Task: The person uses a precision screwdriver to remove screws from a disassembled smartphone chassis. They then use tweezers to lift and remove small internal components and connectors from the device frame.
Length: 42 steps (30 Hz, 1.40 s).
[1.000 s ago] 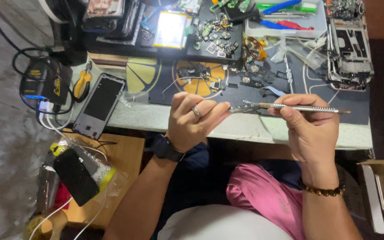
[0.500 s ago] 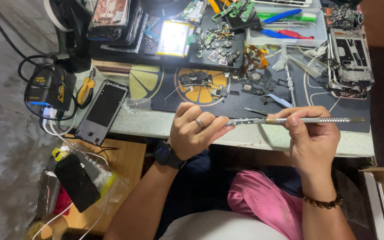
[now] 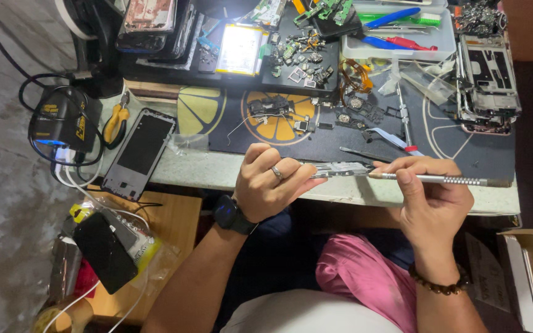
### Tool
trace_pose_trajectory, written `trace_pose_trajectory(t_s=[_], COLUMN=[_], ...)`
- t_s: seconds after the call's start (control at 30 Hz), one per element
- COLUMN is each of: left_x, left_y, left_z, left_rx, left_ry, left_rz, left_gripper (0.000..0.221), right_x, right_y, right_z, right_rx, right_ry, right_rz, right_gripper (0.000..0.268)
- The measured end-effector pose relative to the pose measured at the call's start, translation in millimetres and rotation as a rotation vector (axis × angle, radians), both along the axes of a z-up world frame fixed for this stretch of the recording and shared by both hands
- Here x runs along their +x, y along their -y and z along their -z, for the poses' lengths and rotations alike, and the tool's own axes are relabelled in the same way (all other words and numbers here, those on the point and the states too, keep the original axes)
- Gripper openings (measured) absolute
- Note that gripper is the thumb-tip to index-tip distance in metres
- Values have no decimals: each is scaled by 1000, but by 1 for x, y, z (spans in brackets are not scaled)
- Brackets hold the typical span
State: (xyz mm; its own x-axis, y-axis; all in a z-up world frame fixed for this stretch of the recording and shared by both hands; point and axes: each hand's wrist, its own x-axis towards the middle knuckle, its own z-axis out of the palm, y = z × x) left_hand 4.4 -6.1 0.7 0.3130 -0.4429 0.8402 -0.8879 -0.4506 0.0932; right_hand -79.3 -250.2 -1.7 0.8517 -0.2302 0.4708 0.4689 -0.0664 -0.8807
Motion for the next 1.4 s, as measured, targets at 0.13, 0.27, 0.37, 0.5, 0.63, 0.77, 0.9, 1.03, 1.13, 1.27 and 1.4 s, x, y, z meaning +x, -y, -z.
trace_pose_trajectory(t_s=[0.13, 0.27, 0.37, 0.5, 0.63, 0.77, 0.9, 1.03, 1.13, 1.27, 1.4], left_x=[0, 0, 0, 1, 1, 1, 1, 0, -8, -22, -28], left_y=[-1, -1, -1, -1, -1, -1, -1, -2, -3, -5, -9], left_z=[1, 2, 2, 3, 3, 3, 3, 4, 6, 17, 27], left_rx=[-7, -1, 0, 1, 1, 6, 0, 2, 7, 14, 46], left_ry=[9, 16, 18, 25, 26, 19, 19, 17, -8, -33, -20], left_rz=[11, 6, 8, 12, 14, 11, 12, 23, 24, 24, 30], left_gripper=[25, 26, 26, 26, 26, 26, 26, 25, 25, 28, 31], right_x=[-1, -1, -3, -2, -2, -1, -2, -7, -13, -31, -41], right_y=[0, 0, 0, 0, 0, -1, -2, 2, 5, 9, 12], right_z=[3, 4, 4, 4, 5, 6, 5, 5, 7, 16, 23], right_rx=[-4, -8, -4, 12, 22, 35, 36, -45, -55, 34, -75], right_ry=[-3, 14, 8, 22, 22, 38, 32, 26, 14, -165, -121], right_rz=[8, 7, 4, 6, 7, 5, 9, 12, -4, 21, -73], right_gripper=[14, 14, 13, 14, 14, 14, 13, 12, 10, 6, 6])
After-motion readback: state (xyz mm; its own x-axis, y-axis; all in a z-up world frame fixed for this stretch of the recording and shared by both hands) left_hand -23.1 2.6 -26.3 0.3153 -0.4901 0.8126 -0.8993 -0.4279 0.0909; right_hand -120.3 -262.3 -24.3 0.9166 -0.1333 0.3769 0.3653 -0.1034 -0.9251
